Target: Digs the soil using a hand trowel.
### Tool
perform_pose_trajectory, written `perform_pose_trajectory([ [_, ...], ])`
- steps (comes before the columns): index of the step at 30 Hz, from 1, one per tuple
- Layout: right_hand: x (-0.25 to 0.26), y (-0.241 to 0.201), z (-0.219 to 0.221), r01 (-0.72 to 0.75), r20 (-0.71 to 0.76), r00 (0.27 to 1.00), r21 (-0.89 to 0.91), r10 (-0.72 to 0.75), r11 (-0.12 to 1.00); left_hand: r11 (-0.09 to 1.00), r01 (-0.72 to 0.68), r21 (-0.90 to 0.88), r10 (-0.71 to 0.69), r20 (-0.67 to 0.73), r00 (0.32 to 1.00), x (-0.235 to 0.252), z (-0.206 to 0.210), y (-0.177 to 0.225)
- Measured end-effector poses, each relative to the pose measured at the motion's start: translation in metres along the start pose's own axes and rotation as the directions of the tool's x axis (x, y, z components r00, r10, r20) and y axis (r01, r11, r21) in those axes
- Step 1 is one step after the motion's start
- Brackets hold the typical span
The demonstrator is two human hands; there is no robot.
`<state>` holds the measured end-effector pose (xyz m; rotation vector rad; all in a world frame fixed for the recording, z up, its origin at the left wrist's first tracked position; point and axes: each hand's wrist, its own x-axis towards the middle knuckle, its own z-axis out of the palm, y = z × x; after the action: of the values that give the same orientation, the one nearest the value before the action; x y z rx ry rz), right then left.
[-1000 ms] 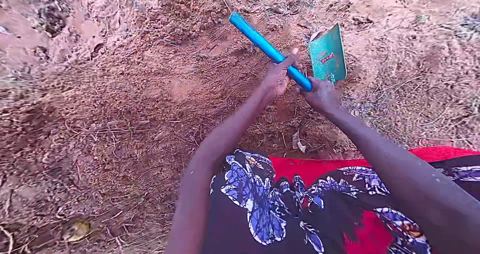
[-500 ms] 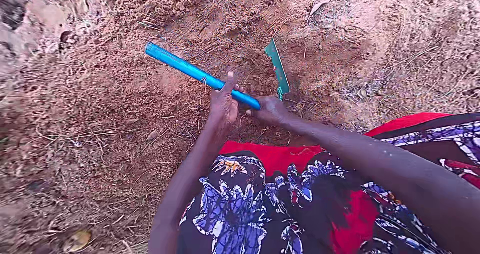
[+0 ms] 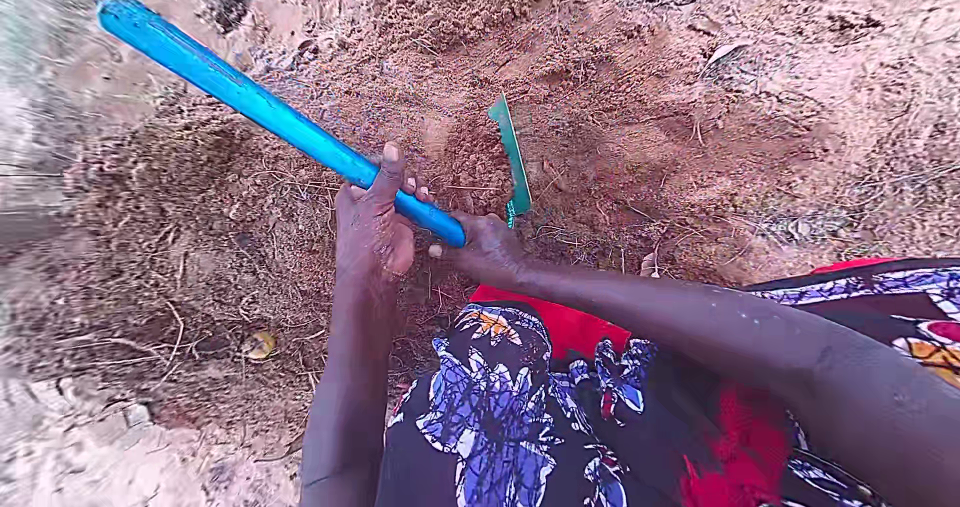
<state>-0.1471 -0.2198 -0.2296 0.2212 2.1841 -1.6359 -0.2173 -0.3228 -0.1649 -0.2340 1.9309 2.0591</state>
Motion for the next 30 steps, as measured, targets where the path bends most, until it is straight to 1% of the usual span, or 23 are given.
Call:
perform_pose_trajectory([
  [2,0.013,-0.06,0.013,0.172,0.048,0.983,0.056,-0.175,0.984,0.976,-0.213,0.055,0.218,-0.106,0.97,-0.004,-0.022,0.054],
  [3,0.015,-0.094,0.02,0.262,0.07,0.961,0.078,-0.267,0.962,0.941,-0.32,0.106,0.334,-0.159,0.929,-0.008,-0.036,0.083],
  [4,0.018,-0.124,0.028,0.373,0.063,0.923,0.095,-0.379,0.923,0.89,-0.43,0.148,0.453,-0.204,0.868,-0.009,-0.052,0.112],
  [5,0.022,-0.151,0.031,0.472,0.064,0.876,0.086,-0.478,0.877,0.837,-0.516,0.181,0.545,-0.207,0.812,-0.01,-0.072,0.137],
  [6,0.027,-0.172,0.034,0.541,0.079,0.835,0.063,-0.545,0.839,0.799,-0.577,0.169,0.601,-0.197,0.775,-0.012,-0.094,0.156],
  [7,0.031,-0.187,0.036,0.569,0.104,0.815,0.035,-0.57,0.821,0.789,-0.598,0.141,0.614,-0.2,0.763,-0.016,-0.111,0.167],
  [8,0.033,-0.195,0.039,0.572,0.117,0.814,0.01,-0.569,0.82,0.797,-0.592,0.123,0.603,-0.226,0.765,-0.02,-0.111,0.173],
  [9,0.032,-0.192,0.039,0.556,0.118,0.826,-0.007,-0.551,0.831,0.814,-0.565,0.137,0.578,-0.286,0.764,-0.022,-0.093,0.172],
  [10,0.028,-0.177,0.035,0.525,0.102,0.848,-0.023,-0.52,0.851,0.833,-0.537,0.132,0.549,-0.32,0.773,-0.022,-0.073,0.159],
  [11,0.022,-0.153,0.029,0.489,0.055,0.872,-0.03,-0.487,0.872,0.853,-0.514,0.095,0.515,-0.312,0.798,-0.022,-0.054,0.139],
  [12,0.013,-0.122,0.02,0.456,-0.015,0.889,-0.04,-0.457,0.889,0.88,-0.475,0.028,0.463,-0.281,0.841,-0.022,-0.035,0.114],
  [13,0.005,-0.086,0.009,0.417,-0.094,0.902,-0.073,-0.422,0.906,0.902,-0.427,-0.061,0.406,-0.219,0.887,-0.022,-0.015,0.084],
  [14,-0.004,-0.047,-0.004,0.386,-0.187,0.896,-0.119,-0.403,0.915,0.922,-0.359,-0.147,0.341,-0.13,0.931,-0.024,0.005,0.054],
  [16,-0.027,0.022,-0.035,0.294,-0.315,0.873,-0.269,-0.372,0.917,0.964,-0.15,-0.22,0.168,0.065,0.984,-0.028,0.046,0.0],
  [17,-0.041,0.051,-0.05,0.225,-0.358,0.867,-0.339,-0.346,0.914,0.973,-0.035,-0.23,0.073,0.155,0.985,-0.028,0.066,-0.024],
  [19,-0.068,0.094,-0.072,0.065,-0.425,0.87,-0.405,-0.25,0.912,0.964,0.125,-0.233,-0.051,0.303,0.952,-0.024,0.102,-0.065],
  [21,-0.085,0.121,-0.082,-0.101,-0.496,0.861,-0.379,-0.109,0.92,0.958,0.218,-0.184,-0.125,0.416,0.901,-0.021,0.129,-0.093],
  [23,-0.103,0.142,-0.08,-0.25,-0.543,0.838,-0.285,0.059,0.926,0.951,0.292,-0.098,-0.206,0.502,0.84,-0.027,0.143,-0.116],
  [24,-0.109,0.152,-0.075,-0.287,-0.551,0.827,-0.24,0.113,0.927,0.946,0.319,-0.058,-0.243,0.524,0.816,-0.03,0.145,-0.126],
  [25,-0.114,0.163,-0.068,-0.295,-0.549,0.823,-0.199,0.143,0.935,0.939,0.343,-0.035,-0.27,0.546,0.793,-0.033,0.143,-0.139],
  [26,-0.119,0.174,-0.059,-0.279,-0.539,0.829,-0.166,0.15,0.946,0.932,0.36,-0.05,-0.275,0.551,0.788,-0.037,0.14,-0.153],
  [28,-0.115,0.18,-0.045,-0.246,-0.494,0.856,-0.123,0.155,0.961,0.926,0.363,-0.099,-0.27,0.498,0.824,-0.039,0.125,-0.168],
  [30,-0.106,0.167,-0.03,-0.254,-0.41,0.89,-0.083,0.199,0.964,0.925,0.352,-0.142,-0.275,0.386,0.88,-0.042,0.106,-0.165],
])
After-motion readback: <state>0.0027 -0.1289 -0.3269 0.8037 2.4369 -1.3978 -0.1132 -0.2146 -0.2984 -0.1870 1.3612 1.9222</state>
